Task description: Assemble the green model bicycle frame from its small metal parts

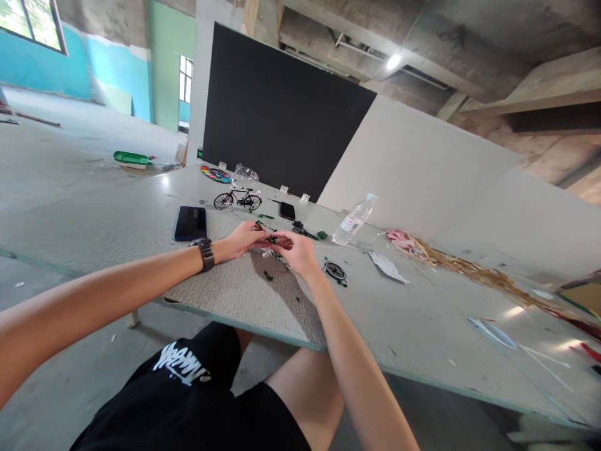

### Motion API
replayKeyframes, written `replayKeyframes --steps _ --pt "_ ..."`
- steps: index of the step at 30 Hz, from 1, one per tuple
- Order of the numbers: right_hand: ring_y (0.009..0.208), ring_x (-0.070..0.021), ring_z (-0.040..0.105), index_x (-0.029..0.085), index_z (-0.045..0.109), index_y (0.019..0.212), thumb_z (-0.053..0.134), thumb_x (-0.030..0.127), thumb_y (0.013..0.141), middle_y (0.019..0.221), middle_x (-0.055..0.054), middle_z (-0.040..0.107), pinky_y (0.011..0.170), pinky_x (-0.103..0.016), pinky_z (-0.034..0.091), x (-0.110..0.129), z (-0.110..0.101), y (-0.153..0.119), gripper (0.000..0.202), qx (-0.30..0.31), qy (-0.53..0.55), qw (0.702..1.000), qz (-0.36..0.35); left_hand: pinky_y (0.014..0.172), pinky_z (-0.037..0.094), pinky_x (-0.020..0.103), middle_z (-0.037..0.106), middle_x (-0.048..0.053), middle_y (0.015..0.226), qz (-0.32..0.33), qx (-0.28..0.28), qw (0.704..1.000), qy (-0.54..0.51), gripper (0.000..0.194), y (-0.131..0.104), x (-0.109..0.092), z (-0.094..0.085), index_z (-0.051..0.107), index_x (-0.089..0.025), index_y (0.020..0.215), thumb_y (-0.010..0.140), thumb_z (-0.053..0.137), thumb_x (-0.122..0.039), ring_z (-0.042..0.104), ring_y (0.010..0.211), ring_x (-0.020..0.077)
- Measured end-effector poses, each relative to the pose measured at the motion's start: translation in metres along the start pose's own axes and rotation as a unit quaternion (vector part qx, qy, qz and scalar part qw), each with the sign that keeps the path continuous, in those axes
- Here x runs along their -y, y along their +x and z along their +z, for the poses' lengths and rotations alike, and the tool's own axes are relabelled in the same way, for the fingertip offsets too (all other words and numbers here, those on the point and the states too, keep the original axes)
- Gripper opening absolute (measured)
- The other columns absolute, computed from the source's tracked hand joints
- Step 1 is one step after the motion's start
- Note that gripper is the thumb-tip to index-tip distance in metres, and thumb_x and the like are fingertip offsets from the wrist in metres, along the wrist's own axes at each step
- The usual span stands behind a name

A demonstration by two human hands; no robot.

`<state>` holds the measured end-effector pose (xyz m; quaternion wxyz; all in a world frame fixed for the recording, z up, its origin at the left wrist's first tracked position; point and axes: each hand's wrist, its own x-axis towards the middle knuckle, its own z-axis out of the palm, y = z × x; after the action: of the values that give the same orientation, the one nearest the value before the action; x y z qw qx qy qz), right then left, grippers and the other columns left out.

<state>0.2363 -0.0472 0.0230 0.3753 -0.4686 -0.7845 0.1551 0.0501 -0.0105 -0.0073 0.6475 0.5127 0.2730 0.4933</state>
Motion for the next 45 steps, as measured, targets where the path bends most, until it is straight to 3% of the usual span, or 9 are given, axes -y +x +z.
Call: replayKeyframes --steps 13,19,26,31,35,39,42,45 --pt "0.078 -0.0193 0.074 0.021 0.077 0.108 0.078 0.015 0.082 0.085 -0.003 0.079 0.080 -0.034 0.057 0.002 0.001 0.000 0.027 0.027 -0.021 0.999 0.004 0.097 0.057 0.039 0.075 0.003 0.075 0.004 -0.003 1.000 0.001 0.019 0.002 0.003 -0.002 0.067 -0.013 0.076 0.076 0.084 -0.020 0.075 0.080 0.0179" --pt "0.080 -0.0185 0.074 0.023 0.065 0.120 0.075 0.009 0.082 0.090 -0.002 0.079 0.081 -0.033 0.054 0.003 0.003 0.001 0.042 0.018 -0.043 0.999 0.011 0.098 0.057 0.040 0.074 0.003 0.075 0.010 -0.021 1.000 -0.005 0.020 0.004 0.007 -0.003 0.067 -0.012 0.081 0.079 0.084 -0.022 0.074 0.078 0.0160" --pt "0.073 -0.0179 0.073 0.025 0.055 0.101 0.077 0.016 0.080 0.076 0.003 0.077 0.075 -0.030 0.050 0.006 0.000 0.000 0.032 0.003 -0.014 0.999 0.043 0.094 0.059 0.039 0.074 0.005 0.078 0.007 -0.031 0.999 -0.009 0.022 0.000 0.004 -0.001 0.068 -0.012 0.084 0.078 0.085 -0.025 0.074 0.076 0.0164" --pt "0.074 -0.0177 0.073 0.025 0.057 0.097 0.077 0.017 0.080 0.077 0.003 0.076 0.075 -0.030 0.052 0.002 -0.001 0.001 0.027 0.013 -0.008 0.998 0.053 0.092 0.059 0.037 0.074 0.005 0.079 0.002 -0.032 0.999 -0.012 0.022 -0.002 0.000 0.002 0.070 -0.011 0.082 0.076 0.087 -0.022 0.074 0.076 0.0160" --pt "0.091 -0.0204 0.070 0.024 0.062 0.101 0.078 0.020 0.083 0.096 -0.003 0.075 0.084 -0.033 0.052 0.005 -0.005 0.001 0.024 0.015 -0.094 0.995 -0.008 0.090 0.060 0.037 0.071 0.003 0.075 0.004 -0.071 0.997 -0.015 0.017 -0.001 -0.001 0.003 0.068 -0.011 0.079 0.078 0.083 -0.017 0.071 0.071 0.0143" --pt "0.106 -0.0248 0.061 0.022 0.071 0.100 0.074 0.026 0.091 0.103 -0.007 0.071 0.092 -0.036 0.047 0.015 -0.008 0.000 0.011 0.041 -0.260 0.959 -0.101 0.091 0.061 0.037 0.069 0.001 0.076 0.027 -0.131 0.991 -0.030 0.016 0.002 -0.003 0.001 0.065 -0.012 0.078 0.080 0.080 -0.014 0.072 0.073 0.0141" --pt "0.105 -0.0252 0.060 0.021 0.074 0.100 0.072 0.029 0.094 0.102 -0.008 0.070 0.091 -0.036 0.045 0.020 -0.006 -0.001 0.011 0.120 -0.323 0.935 -0.089 0.091 0.061 0.037 0.067 0.001 0.075 0.044 -0.170 0.984 -0.038 0.016 0.006 -0.003 -0.001 0.063 -0.012 0.078 0.082 0.078 -0.013 0.071 0.072 0.0135" --pt "0.105 -0.0255 0.062 0.021 0.075 0.101 0.072 0.037 0.093 0.104 -0.010 0.069 0.089 -0.034 0.044 0.019 -0.001 -0.003 0.018 0.148 -0.336 0.928 -0.059 0.092 0.061 0.037 0.067 0.001 0.075 0.060 -0.196 0.978 -0.044 0.016 0.009 -0.002 -0.002 0.062 -0.012 0.076 0.083 0.076 -0.011 0.070 0.074 0.0130"
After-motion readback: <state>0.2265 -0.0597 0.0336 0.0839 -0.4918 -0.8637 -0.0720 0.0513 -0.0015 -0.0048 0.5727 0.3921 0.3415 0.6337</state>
